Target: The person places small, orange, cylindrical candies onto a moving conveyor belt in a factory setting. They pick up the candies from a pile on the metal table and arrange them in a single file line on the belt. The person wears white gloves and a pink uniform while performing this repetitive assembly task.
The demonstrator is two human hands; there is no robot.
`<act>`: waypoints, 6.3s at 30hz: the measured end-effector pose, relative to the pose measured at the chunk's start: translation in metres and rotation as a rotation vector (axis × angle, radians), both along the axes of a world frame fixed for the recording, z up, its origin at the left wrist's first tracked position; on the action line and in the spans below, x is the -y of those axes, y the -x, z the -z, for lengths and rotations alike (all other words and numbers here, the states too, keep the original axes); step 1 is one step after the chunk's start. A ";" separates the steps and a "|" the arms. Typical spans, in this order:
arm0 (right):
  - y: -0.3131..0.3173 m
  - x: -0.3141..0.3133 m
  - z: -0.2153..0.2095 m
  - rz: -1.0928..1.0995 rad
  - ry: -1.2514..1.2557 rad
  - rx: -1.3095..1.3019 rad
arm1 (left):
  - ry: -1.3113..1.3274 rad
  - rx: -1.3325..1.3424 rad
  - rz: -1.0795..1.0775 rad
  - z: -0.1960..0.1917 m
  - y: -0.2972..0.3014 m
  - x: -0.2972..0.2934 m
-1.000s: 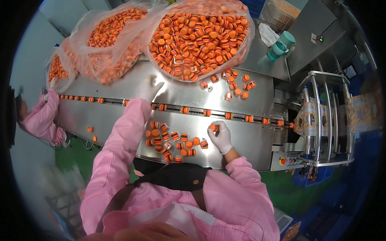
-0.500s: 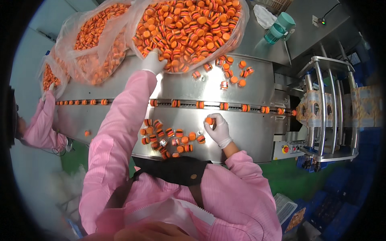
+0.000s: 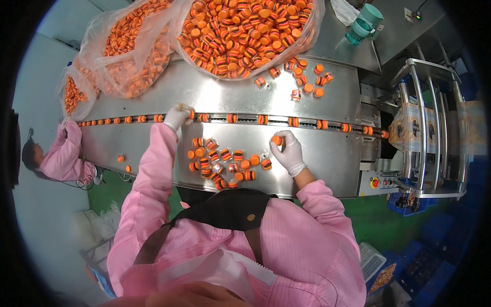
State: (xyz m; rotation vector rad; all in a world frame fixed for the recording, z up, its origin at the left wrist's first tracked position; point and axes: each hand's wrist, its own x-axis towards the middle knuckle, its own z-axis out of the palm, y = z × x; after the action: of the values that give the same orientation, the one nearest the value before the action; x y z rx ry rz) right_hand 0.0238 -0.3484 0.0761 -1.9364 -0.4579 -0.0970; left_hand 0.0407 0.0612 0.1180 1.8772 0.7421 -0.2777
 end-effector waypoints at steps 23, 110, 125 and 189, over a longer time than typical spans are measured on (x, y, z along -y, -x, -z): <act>-0.003 0.008 0.016 0.014 0.018 -0.046 | -0.827 0.568 0.420 -0.076 -0.121 0.086; 0.016 0.039 -0.089 -0.170 0.879 0.085 | -0.664 0.561 -0.066 0.052 0.141 0.039; -0.220 -0.017 -0.054 0.338 0.895 -0.056 | -0.688 0.529 -0.062 0.047 0.139 0.040; -0.183 -0.098 -0.051 -0.057 1.257 0.120 | -0.631 0.540 -0.124 0.040 0.139 0.046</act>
State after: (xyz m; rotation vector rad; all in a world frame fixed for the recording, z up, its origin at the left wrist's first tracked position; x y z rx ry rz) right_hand 0.2071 -0.2507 0.1270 -3.1496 -0.7522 0.1591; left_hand -0.0987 0.0151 0.0777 2.3281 0.5989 0.5930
